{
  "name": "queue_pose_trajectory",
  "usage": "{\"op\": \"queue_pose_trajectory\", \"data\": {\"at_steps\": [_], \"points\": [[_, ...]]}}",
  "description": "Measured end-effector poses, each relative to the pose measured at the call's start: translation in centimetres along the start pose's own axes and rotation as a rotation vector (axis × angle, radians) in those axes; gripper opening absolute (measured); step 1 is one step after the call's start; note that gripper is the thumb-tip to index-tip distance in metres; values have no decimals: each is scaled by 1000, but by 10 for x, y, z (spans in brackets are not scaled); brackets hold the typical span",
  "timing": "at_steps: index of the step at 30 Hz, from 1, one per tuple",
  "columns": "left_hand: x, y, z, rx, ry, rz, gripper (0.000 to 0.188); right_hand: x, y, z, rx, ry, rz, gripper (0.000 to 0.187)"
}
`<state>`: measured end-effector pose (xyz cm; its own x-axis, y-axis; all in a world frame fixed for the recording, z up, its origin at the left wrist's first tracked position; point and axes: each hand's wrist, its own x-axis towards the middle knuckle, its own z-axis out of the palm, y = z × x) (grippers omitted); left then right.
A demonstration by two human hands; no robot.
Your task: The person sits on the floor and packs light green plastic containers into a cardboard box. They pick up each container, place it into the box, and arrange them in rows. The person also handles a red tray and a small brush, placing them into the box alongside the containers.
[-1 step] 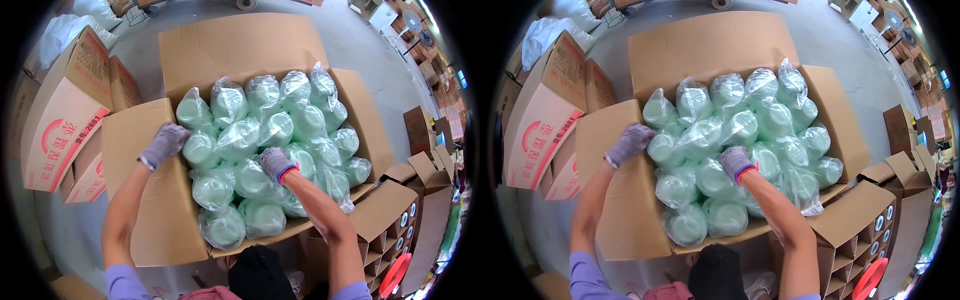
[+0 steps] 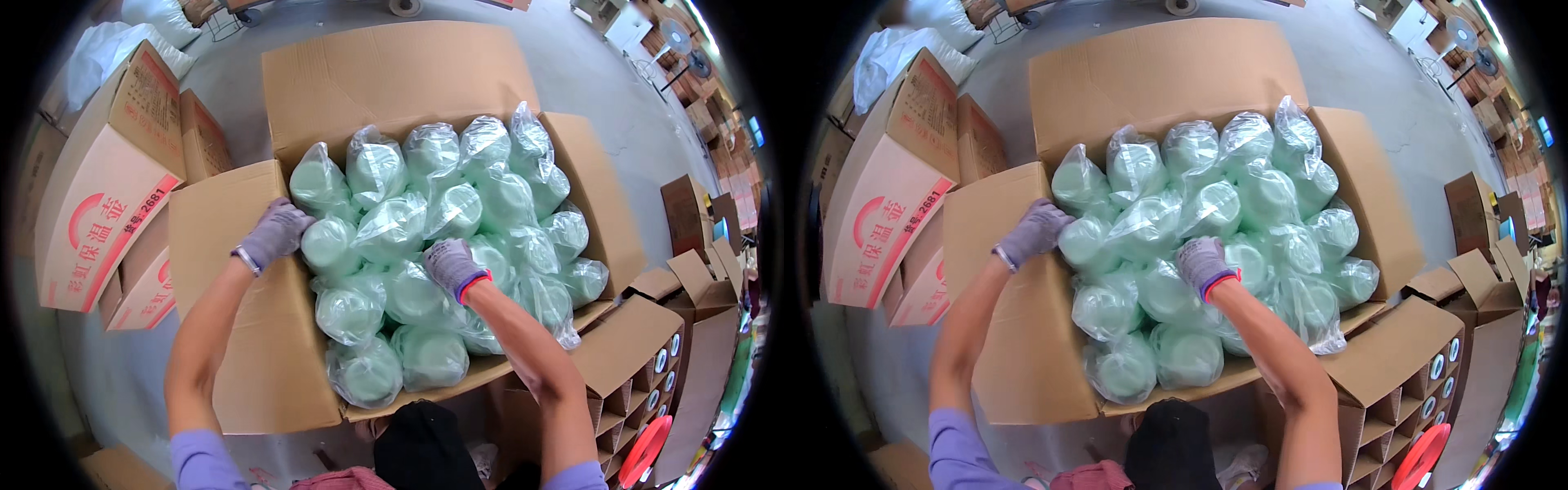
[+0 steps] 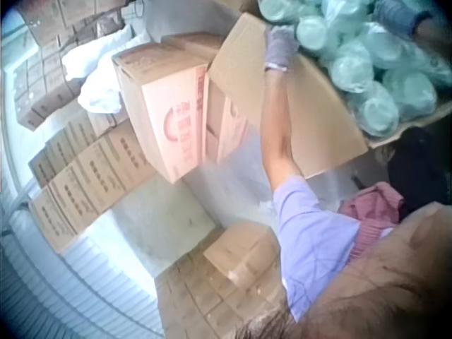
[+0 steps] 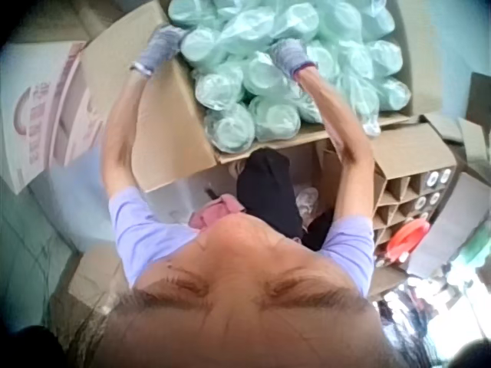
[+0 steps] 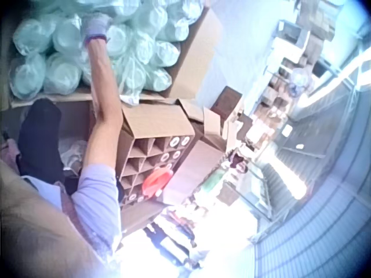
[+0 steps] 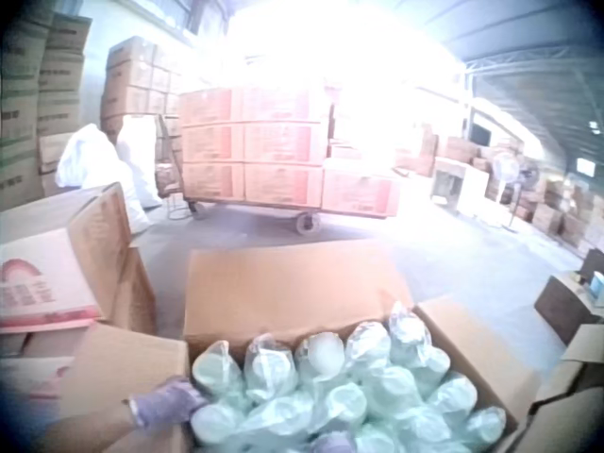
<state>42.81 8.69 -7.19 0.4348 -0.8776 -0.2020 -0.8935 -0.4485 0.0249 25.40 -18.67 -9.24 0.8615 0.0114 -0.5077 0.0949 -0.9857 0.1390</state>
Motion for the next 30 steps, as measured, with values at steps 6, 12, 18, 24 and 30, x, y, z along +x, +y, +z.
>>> {"op": "queue_pose_trajectory", "data": {"at_steps": [6, 12, 18, 24, 30], "points": [[22, -17, 43, 128, -228, -45, 11, -1, -52, -68, 13, 128, -418, 19], [39, -33, 78, 234, -253, -187, 25, 44, -81, -19, -510, 285, -366, 47], [43, -9, 54, 88, -276, -317, 34, 53, -80, 14, -189, 445, -302, 43], [21, -7, 40, 171, 150, -33, 19, 9, -71, -32, -240, 331, -304, 41], [18, -11, 43, -1, 383, -246, 10, 6, -69, -46, -203, 483, -353, 27]]}}
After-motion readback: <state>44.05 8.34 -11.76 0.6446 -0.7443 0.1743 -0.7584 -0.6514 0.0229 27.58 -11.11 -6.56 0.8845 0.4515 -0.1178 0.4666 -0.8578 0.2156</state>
